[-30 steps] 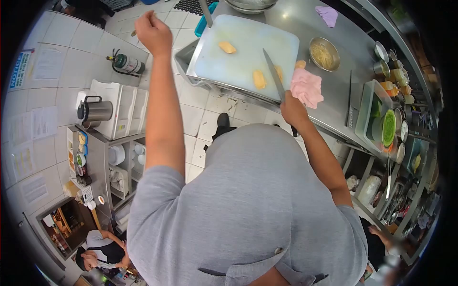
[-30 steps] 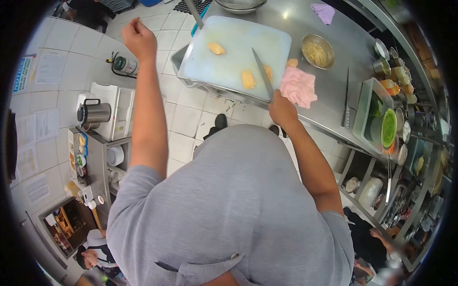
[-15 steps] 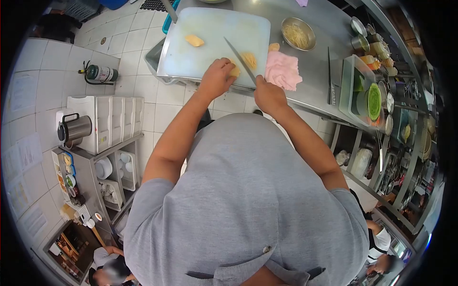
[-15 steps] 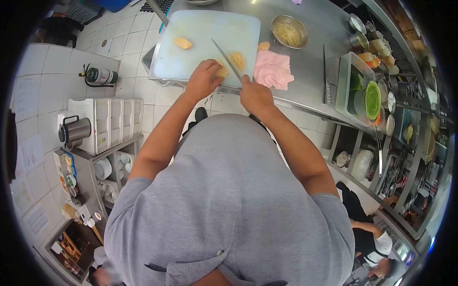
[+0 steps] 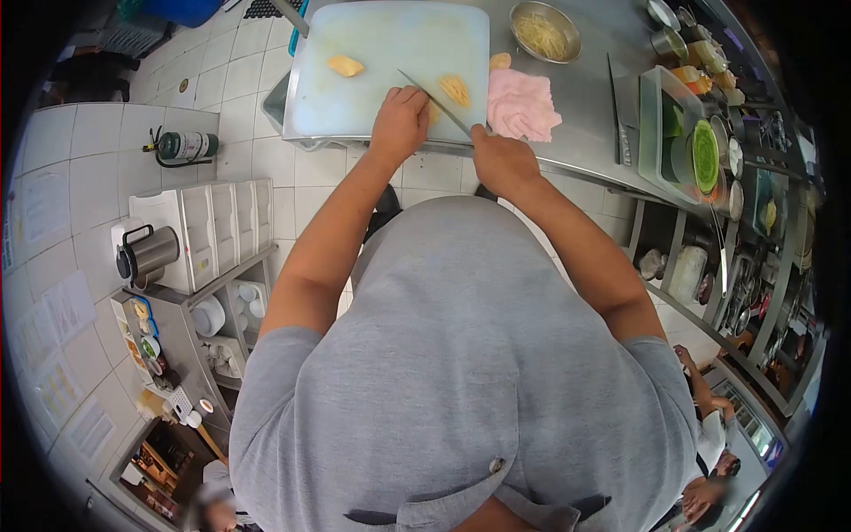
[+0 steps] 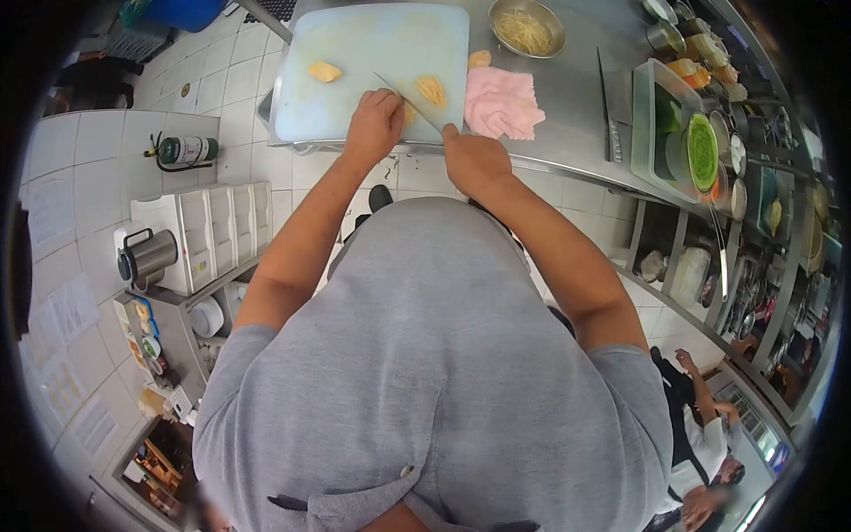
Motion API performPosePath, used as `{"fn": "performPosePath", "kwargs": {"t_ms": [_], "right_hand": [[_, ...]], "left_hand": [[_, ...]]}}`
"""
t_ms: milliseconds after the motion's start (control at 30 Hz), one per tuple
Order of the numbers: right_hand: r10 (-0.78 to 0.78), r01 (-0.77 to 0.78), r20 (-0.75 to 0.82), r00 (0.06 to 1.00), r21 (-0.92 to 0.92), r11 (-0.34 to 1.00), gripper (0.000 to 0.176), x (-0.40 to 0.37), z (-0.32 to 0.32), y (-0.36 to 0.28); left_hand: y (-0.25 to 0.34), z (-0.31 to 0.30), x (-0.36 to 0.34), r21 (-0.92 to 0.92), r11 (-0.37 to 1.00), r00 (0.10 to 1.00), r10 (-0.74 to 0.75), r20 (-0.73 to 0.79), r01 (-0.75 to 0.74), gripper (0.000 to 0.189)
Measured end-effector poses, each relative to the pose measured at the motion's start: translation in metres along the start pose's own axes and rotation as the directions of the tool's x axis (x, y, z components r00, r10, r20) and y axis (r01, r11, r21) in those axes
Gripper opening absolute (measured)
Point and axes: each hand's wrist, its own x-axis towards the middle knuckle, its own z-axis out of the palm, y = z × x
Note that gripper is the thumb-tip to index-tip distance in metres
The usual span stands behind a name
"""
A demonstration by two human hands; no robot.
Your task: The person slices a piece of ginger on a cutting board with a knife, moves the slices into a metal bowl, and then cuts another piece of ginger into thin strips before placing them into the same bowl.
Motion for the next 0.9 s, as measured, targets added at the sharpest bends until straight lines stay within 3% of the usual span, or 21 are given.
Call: {"fn": "performPosePath", "kwargs": {"t_ms": [200, 367, 567, 800, 900], "right_hand": [[-0.001, 0.004, 0.066, 0.998, -0.046, 0.999, 0.023, -0.018, -0.006, -0.006], [-0.012, 0.013, 0.006, 1.000, -0.033, 0.999, 0.020, 0.012, 0.022, -0.005], [-0.025, 0.029, 0.051, 0.998, -0.084, 0.996, 0.020, -0.008, -0.019, -0.013], [-0.022, 0.022, -0.009, 1.000, -0.049, 0.999, 0.021, 0.021, 0.023, -0.005], [-0.015, 0.017, 0.047, 0.999, -0.052, 0.999, 0.022, 0.016, -0.010, -0.013]], "left_hand": [[0.000, 0.005, -0.007, -0.023, 1.000, 0.997, 0.014, -0.074, -0.016, 0.014], [0.001, 0.004, -0.009, -0.040, 0.999, 0.996, -0.008, -0.094, 0.004, 0.017], [-0.002, 0.007, -0.011, -0.036, 0.999, 0.996, 0.002, -0.092, -0.005, 0.017], [0.000, 0.003, -0.010, -0.042, 0.999, 0.994, 0.015, -0.104, -0.020, 0.018], [-0.003, 0.006, -0.010, -0.038, 0.999, 0.995, 0.025, -0.092, -0.028, 0.018]]}}
